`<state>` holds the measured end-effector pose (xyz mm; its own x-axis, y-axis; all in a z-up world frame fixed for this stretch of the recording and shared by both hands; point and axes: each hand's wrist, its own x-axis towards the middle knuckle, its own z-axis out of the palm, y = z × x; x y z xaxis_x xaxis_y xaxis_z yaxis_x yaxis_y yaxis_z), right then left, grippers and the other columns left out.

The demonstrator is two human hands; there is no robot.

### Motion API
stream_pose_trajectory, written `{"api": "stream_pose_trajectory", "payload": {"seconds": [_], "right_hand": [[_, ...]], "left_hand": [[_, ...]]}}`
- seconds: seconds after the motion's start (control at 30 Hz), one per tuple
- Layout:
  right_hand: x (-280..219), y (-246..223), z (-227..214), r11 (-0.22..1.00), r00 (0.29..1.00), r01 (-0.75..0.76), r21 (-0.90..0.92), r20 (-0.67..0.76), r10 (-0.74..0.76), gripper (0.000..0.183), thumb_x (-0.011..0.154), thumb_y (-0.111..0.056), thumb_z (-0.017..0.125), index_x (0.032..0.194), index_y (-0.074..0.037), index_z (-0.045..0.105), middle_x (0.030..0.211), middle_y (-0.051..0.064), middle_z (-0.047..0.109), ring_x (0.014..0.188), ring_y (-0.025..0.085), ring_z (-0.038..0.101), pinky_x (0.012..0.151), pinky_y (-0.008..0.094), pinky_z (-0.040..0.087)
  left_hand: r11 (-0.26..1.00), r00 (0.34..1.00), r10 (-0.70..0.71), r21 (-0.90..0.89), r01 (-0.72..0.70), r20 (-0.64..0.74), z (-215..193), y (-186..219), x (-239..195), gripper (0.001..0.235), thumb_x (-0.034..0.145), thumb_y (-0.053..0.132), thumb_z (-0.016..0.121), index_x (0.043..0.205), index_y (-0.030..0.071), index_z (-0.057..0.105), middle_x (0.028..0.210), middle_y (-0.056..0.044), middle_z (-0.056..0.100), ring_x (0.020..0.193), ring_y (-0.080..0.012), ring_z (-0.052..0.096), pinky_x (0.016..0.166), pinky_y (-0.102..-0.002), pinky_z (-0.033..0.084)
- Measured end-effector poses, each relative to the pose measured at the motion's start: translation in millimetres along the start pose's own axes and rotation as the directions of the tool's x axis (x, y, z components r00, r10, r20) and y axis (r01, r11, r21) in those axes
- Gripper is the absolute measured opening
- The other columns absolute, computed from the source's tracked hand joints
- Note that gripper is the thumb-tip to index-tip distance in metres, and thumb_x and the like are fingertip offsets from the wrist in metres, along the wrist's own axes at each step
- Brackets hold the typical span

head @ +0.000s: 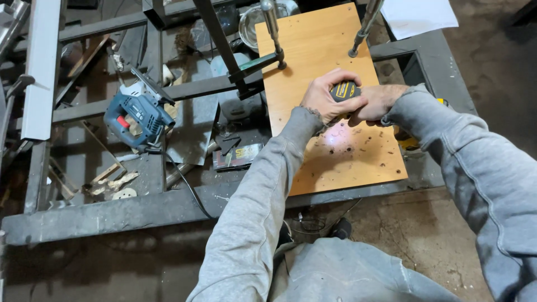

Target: Using a drill to create pilot holes and then using a jigsaw to cut a wooden board clamped to a metal frame.

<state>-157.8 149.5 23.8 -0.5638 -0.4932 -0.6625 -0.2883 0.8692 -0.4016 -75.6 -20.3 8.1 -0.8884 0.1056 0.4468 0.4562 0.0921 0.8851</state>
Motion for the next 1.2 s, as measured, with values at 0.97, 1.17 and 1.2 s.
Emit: {"api": "stream_pose_trajectory", "payload": {"seconds": [0.97,1.17,1.2], "right_hand": [[-74.9,-18.4,-75.8,0.989,0.993,0.083,-0.124,-0.077,-0.093,0.033,0.092,-0.024,0.083,0.102,0.004,0.070,0.076,0.025,0.069,0.065,0.036,0.068,0.057,0.049,0.053],[-136.2,-24.3,-12.0,0.855,0.728,0.487,-0.179,-0.458,-0.510,0.059,0.066,-0.036,0.088,0.114,-0.006,0.069,0.097,0.015,0.077,0.089,0.026,0.075,0.078,0.040,0.060],[-143.7,-40.5,2.2,0.822,0.710,0.533,-0.200,-0.422,-0.564,0.059,0.066,-0.036,0.088,0.114,-0.006,0.069,0.097,0.015,0.077,0.089,0.026,0.075,0.078,0.040,0.060]], "left_hand": [[0.987,0.987,0.129,0.110,-0.118,-0.094,6.4,100.2,49.0,0.037,0.078,0.032,0.087,0.102,0.009,0.073,0.093,-0.005,0.076,0.088,-0.0173,0.076,0.083,-0.032,0.064],[0.809,0.881,0.472,0.408,-0.423,-0.021,3.2,169.8,-20.4,0.066,0.078,0.048,0.085,0.127,0.012,0.061,0.114,-0.010,0.061,0.108,-0.0265,0.064,0.100,-0.033,0.053],[0.794,0.883,0.467,0.462,-0.394,-0.049,1.5,188.1,-48.5,0.066,0.078,0.048,0.085,0.127,0.012,0.061,0.114,-0.010,0.061,0.108,-0.0265,0.064,0.100,-0.033,0.053]]}}
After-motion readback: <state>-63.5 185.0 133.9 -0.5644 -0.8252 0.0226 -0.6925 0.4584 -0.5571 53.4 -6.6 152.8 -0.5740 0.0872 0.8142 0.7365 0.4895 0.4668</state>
